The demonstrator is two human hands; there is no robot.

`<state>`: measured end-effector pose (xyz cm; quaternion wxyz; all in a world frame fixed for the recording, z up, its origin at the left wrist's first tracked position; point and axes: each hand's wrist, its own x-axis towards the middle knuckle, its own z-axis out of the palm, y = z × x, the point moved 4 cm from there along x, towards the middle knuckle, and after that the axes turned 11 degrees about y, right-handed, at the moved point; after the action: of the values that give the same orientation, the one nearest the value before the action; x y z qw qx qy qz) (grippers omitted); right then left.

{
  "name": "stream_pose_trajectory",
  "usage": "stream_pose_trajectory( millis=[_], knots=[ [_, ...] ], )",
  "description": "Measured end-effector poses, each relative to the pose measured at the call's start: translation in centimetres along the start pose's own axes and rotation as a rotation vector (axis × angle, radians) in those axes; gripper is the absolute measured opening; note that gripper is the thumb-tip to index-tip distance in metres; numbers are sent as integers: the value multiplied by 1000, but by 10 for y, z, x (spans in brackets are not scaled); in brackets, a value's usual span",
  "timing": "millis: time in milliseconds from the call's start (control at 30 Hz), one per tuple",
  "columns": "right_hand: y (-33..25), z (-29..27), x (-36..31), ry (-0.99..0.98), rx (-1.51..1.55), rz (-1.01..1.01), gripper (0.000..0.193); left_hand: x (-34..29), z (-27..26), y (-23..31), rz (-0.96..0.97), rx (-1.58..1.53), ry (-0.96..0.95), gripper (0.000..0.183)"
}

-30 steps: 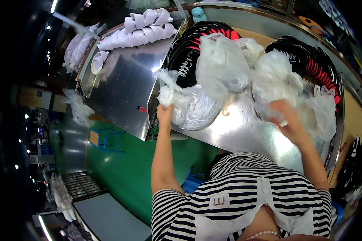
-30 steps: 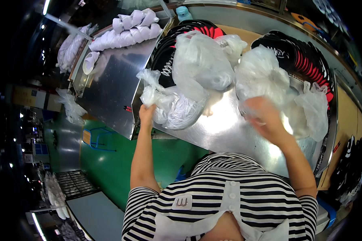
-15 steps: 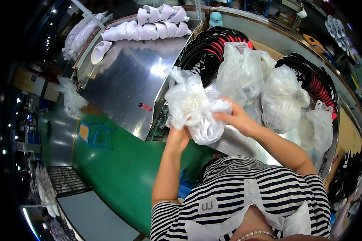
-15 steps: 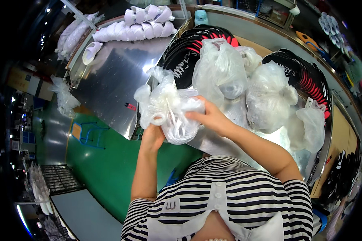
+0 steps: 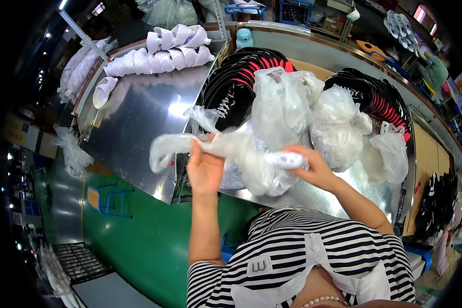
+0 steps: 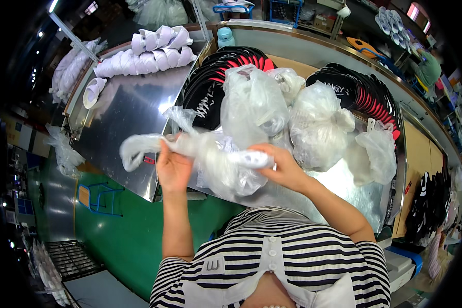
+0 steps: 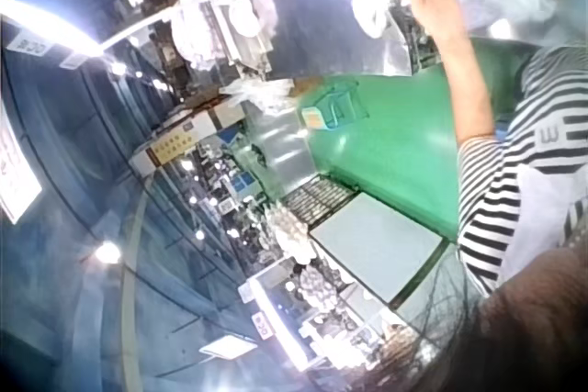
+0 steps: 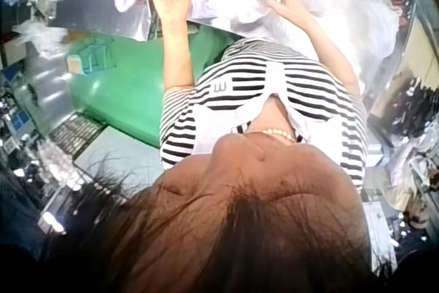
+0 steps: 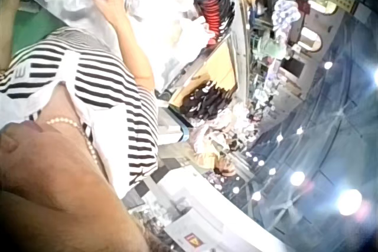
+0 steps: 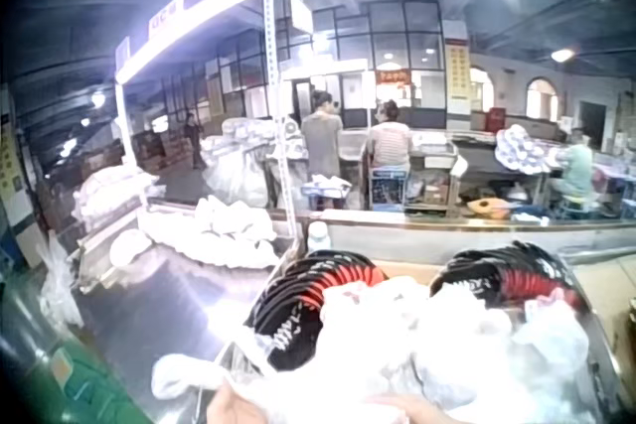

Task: The person picks up white materials and packs them into plastic bags, then places the filled bags into a cardboard box.

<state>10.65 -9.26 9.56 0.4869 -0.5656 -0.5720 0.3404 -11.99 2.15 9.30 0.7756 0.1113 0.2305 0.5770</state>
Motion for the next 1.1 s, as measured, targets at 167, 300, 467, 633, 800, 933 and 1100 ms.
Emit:
stream_pose_trajectory(
  millis=[167, 300, 467, 633, 800, 933, 1100],
  knots=[
    [-12, -9, -12, 117, -288, -288, 43, 1, 10, 41, 26, -194, -418, 22],
    [-14, -22, -18, 197, -216, -288, 41, -16, 20, 46, 279, -103, -325, 16],
    [-3, -43, -27, 182, -190, -137, 39, -27, 24, 27, 102, -121, -304, 10],
    [23, -40, -41, 62, -140, 63, 38, -31, 39, 2, 6, -244, -204, 15],
    [40, -35, -53, -5, -45, 213, 44, -28, 48, -8, -39, -234, -165, 20],
    [37, -45, -56, -59, -45, 129, 75, -34, 62, -24, -51, -102, -201, 21],
    [-1, -51, -37, -180, 100, 12, 98, -38, 66, -65, -188, -14, -180, 25]
  ],
)
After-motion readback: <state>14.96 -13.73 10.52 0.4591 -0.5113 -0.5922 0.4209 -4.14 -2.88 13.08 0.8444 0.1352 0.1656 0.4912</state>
